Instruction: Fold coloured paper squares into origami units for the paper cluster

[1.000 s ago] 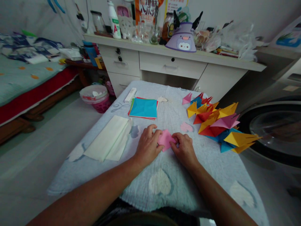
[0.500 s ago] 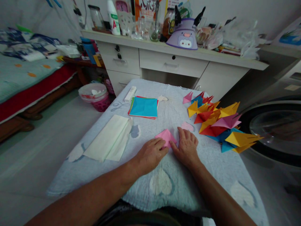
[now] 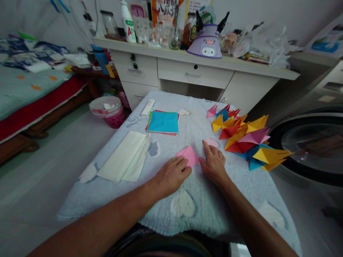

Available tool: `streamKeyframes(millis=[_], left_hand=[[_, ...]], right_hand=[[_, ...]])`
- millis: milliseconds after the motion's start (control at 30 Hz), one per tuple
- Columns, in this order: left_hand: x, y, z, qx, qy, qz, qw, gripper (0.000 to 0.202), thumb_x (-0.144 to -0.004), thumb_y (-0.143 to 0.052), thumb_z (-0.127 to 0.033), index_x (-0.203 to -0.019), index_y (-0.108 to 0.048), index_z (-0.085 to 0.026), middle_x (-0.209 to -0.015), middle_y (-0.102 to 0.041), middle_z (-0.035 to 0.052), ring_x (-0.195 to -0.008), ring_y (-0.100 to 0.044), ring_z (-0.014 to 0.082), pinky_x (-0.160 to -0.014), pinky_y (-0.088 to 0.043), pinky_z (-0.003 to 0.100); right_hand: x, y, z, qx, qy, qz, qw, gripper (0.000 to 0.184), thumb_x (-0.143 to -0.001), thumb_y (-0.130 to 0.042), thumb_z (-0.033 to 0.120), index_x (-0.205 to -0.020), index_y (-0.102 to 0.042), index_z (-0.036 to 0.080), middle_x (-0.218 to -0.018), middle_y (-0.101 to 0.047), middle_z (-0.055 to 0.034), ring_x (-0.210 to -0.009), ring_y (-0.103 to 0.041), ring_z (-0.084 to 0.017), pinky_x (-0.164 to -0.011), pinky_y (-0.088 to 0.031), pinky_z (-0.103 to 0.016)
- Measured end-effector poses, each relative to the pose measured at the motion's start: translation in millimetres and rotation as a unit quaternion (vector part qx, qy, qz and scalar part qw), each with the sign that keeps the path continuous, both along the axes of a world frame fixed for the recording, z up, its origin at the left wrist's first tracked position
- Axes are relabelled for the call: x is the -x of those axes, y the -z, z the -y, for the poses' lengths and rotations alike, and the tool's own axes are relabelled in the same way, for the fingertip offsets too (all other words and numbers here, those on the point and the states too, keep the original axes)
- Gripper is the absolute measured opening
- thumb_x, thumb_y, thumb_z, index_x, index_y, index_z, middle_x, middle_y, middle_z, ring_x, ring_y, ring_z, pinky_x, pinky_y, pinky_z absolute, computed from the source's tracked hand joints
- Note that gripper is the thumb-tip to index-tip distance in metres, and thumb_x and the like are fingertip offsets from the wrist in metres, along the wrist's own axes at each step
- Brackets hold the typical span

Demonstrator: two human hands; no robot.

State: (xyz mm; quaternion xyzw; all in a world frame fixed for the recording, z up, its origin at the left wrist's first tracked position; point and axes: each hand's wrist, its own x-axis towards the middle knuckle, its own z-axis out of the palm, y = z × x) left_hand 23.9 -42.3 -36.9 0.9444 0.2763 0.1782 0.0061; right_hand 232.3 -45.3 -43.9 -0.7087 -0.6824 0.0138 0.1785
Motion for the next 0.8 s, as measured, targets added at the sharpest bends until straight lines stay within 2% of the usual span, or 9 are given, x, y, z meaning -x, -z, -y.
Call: streamKeyframes(millis=[100, 167, 233, 300, 467, 800], left_hand=[[-1, 1.0, 0, -0.004, 0.001, -0.02, 1.0, 0.013, -0.092, -0.053, -0.016, -0.101, -0.063, -0.015, -0.109, -0.065, 0.0113, -0.109, -0.059, 0.0257, -0.094, -0.052, 0.041], [-1, 1.3, 0, -0.004, 0.002, -0.032, 0.999, 0.014, -0.093, -0.052, -0.018, -0.102, -0.063, -0.016, -0.108, -0.065, 0.0095, -0.109, -0.059, 0.0253, -0.094, -0.051, 0.041], [0, 1.8, 1, -0.007, 0.001, -0.037, 0.999, 0.016, -0.094, -0.051, -0.019, -0.105, -0.062, -0.017, -0.11, -0.065, 0.0089, -0.109, -0.059, 0.0249, -0.093, -0.051, 0.04], [3, 2.7, 3, -0.013, 0.0, -0.036, 0.999, 0.02, -0.094, -0.051, -0.02, -0.11, -0.061, -0.017, -0.115, -0.065, 0.0094, -0.112, -0.058, 0.025, -0.092, -0.051, 0.04], [14, 8.3, 4, -0.024, 0.006, -0.026, 0.999, 0.027, -0.093, -0.052, -0.018, -0.12, -0.058, -0.017, -0.126, -0.062, 0.0092, -0.122, -0.052, 0.025, -0.095, -0.047, 0.039], [17, 12.4, 4, 0.006, -0.002, -0.03, 1.0, 0.027, -0.093, -0.051, -0.017, -0.119, -0.06, -0.019, -0.127, -0.063, 0.0065, -0.124, -0.051, 0.0249, -0.098, -0.043, 0.039]], right_hand=[[-4, -6.5, 3, 0.001, -0.052, -0.035, 0.998, 0.053, -0.091, -0.047, 0.03, -0.143, -0.041, 0.018, -0.138, -0.05, -0.0176, -0.125, -0.045, -0.034, -0.1, -0.036, -0.055], [-3, -16.0, 8, 0.006, -0.157, -0.058, 0.986, 0.046, -0.097, -0.04, 0.035, -0.139, -0.046, 0.02, -0.146, -0.045, -0.0154, -0.135, -0.038, -0.031, -0.107, -0.031, -0.053], [0, -26.5, 14, 0.043, -0.259, -0.063, 0.963, 0.045, -0.101, -0.031, 0.036, -0.143, -0.042, 0.023, -0.149, -0.044, -0.012, -0.14, -0.034, -0.027, -0.112, -0.024, -0.055], [5, -33.8, 17, 0.086, -0.32, -0.058, 0.942, 0.047, -0.102, -0.029, 0.038, -0.146, -0.039, 0.024, -0.151, -0.042, -0.0108, -0.143, -0.031, -0.026, -0.114, -0.02, -0.055], [9, -33.7, 12, 0.13, -0.344, -0.016, 0.93, 0.05, -0.102, -0.027, 0.041, -0.147, -0.037, 0.019, -0.153, -0.037, -0.0125, -0.143, -0.031, -0.027, -0.114, -0.018, -0.06], [11, -22.5, 1, 0.104, -0.312, 0.073, 0.941, 0.056, -0.101, -0.028, 0.044, -0.151, -0.028, 0.018, -0.158, -0.027, -0.0101, -0.145, -0.027, -0.026, -0.114, -0.019, -0.057]])
